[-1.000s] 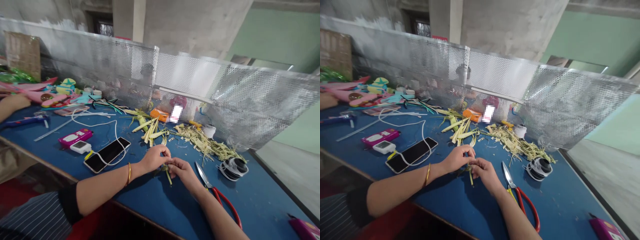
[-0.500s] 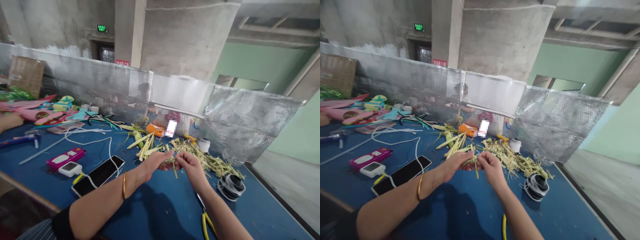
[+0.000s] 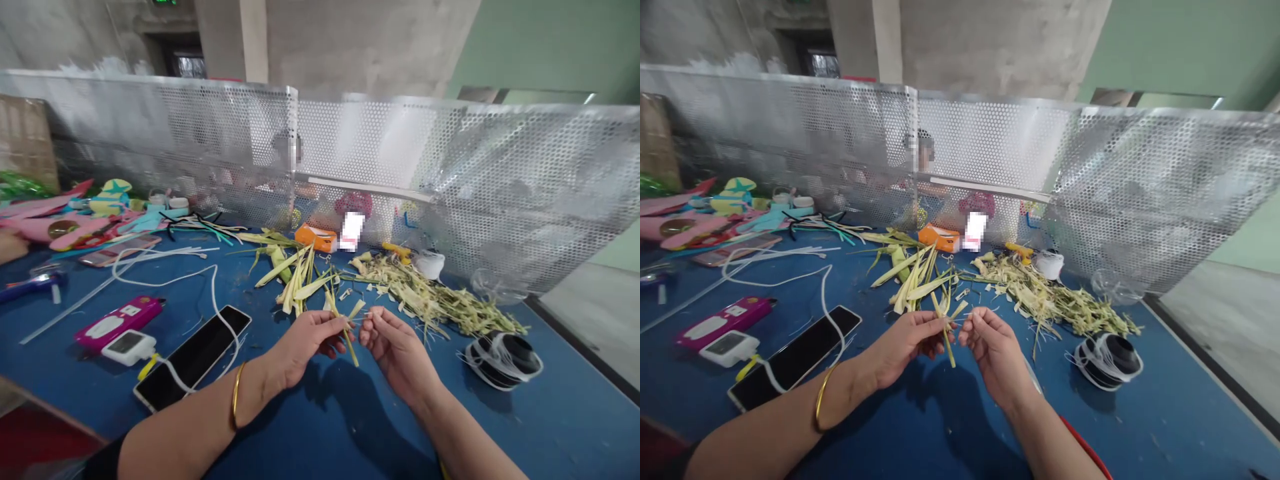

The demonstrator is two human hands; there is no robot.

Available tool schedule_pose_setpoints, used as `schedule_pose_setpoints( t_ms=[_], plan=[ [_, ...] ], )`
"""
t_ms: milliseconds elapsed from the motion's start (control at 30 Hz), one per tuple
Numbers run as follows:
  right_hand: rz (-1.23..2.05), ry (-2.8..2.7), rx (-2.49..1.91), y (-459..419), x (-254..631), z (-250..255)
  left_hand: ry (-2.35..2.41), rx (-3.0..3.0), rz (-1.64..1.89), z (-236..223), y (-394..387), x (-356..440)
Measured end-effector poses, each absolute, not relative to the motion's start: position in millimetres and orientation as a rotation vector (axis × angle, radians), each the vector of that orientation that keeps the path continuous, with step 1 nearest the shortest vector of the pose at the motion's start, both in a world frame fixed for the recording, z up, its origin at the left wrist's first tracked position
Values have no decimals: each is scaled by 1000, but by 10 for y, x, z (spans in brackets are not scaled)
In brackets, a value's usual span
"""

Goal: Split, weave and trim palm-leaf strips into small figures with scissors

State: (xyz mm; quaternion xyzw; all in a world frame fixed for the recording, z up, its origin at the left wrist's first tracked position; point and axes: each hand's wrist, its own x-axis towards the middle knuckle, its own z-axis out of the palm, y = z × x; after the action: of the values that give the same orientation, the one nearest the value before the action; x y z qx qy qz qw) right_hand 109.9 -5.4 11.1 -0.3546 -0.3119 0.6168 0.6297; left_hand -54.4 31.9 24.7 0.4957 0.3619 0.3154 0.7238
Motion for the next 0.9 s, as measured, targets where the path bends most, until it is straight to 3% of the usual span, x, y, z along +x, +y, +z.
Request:
schedule_pose_setpoints(
  t_ms=[900],
  plan=[
    [1322,-611,-1004,-30,1109,4,1031,1045,763,155,283,-501]
  ],
)
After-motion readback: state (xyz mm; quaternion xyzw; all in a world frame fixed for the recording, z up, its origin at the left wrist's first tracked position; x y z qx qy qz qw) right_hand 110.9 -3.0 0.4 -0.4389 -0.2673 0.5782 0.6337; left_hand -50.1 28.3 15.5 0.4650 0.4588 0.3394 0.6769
